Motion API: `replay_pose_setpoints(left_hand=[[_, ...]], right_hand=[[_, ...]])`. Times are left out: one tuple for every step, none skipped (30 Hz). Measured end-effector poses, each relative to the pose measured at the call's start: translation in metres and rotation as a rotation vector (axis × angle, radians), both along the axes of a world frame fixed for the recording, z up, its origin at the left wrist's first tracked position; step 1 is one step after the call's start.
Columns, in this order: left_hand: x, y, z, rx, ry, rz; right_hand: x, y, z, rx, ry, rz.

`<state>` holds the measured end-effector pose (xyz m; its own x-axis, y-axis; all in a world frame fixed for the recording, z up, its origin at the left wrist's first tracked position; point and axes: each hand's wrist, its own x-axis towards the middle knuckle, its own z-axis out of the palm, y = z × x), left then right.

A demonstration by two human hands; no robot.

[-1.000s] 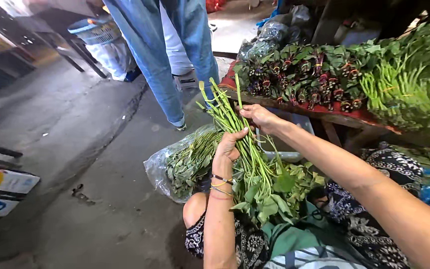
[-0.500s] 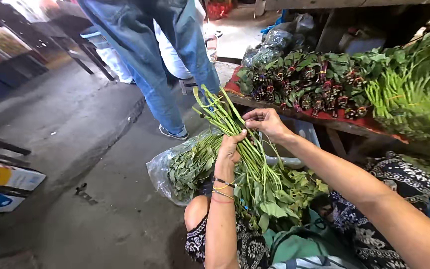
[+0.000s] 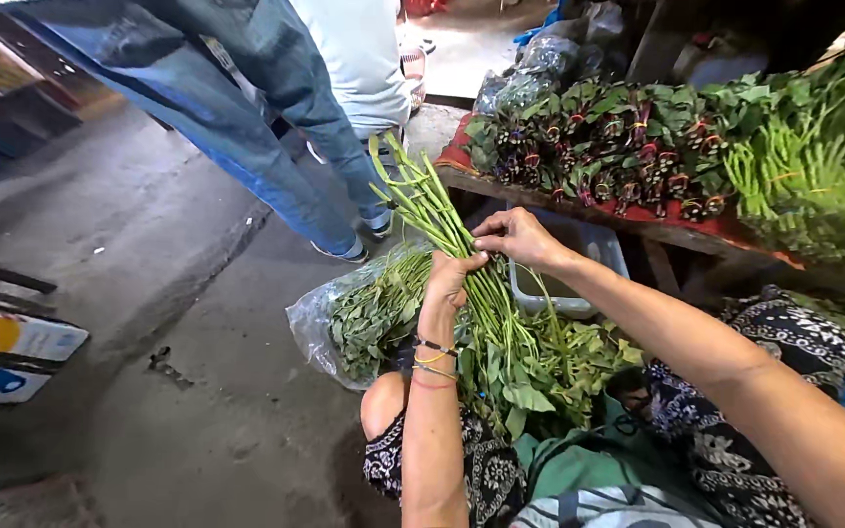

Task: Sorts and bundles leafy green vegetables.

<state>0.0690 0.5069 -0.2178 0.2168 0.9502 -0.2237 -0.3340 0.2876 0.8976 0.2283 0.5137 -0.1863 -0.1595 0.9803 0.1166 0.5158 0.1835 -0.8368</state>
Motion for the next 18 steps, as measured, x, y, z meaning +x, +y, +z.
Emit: replay_pose_setpoints(left_hand=[[-0.001, 0.000, 0.000, -0.003, 0.023, -0.008], [-0.002, 0.000, 0.001, -0.006, 0.048, -0.020], [-0.004, -0.001, 0.002, -0.004, 0.076, -0.031], [-0.008, -0.002, 0.004, 0.001, 0.100, -0.048], [-0.011, -0.003, 0.007, 0.009, 0.135, -0.059], [-0.015, -0.005, 0.010, 0.017, 0.172, -0.060], [-0.018, -0.008, 0.011, 0.029, 0.207, -0.049], [-0.020, -0.010, 0.012, 0.038, 0.254, -0.037], [-0.022, -0.011, 0.011, 0.043, 0.297, -0.024], [-0.022, -0.012, 0.009, 0.044, 0.333, -0.009], [-0.022, -0.012, 0.007, 0.042, 0.353, 0.009], [-0.022, -0.012, 0.006, 0.034, 0.354, 0.026], [-0.021, -0.012, 0.007, 0.023, 0.349, 0.039], [-0.020, -0.010, 0.008, 0.012, 0.343, 0.048], [-0.021, -0.010, 0.009, 0.003, 0.332, 0.050], [-0.021, -0.010, 0.011, 0.006, 0.325, 0.050], [-0.023, -0.010, 0.012, 0.011, 0.325, 0.046], [-0.024, -0.012, 0.013, 0.017, 0.347, 0.038]], right_hand=[[-0.001, -0.002, 0.001, 0.031, -0.044, 0.011], [-0.002, -0.004, 0.001, 0.072, -0.085, 0.032], [-0.003, -0.005, 0.001, 0.123, -0.123, 0.057], [-0.003, -0.005, 0.002, 0.180, -0.163, 0.092], [-0.002, -0.005, 0.003, 0.248, -0.206, 0.137], [-0.002, -0.004, 0.003, 0.340, -0.257, 0.185], [-0.002, -0.002, 0.002, 0.446, -0.323, 0.231], [-0.002, 0.001, 0.001, 0.557, -0.407, 0.274], [-0.003, 0.003, 0.000, 0.659, -0.496, 0.299], [-0.006, 0.005, -0.002, 0.761, -0.568, 0.305], [-0.008, 0.008, -0.004, 0.852, -0.615, 0.294], [-0.010, 0.010, -0.005, 0.910, -0.638, 0.282], [-0.012, 0.012, -0.007, 0.940, -0.638, 0.275], [-0.013, 0.015, -0.009, 0.954, -0.623, 0.268], [-0.015, 0.017, -0.011, 0.959, -0.603, 0.258], [-0.017, 0.018, -0.012, 0.958, -0.588, 0.251], [-0.018, 0.019, -0.012, 0.957, -0.581, 0.244], [-0.019, 0.022, -0.012, 0.953, -0.575, 0.241]])
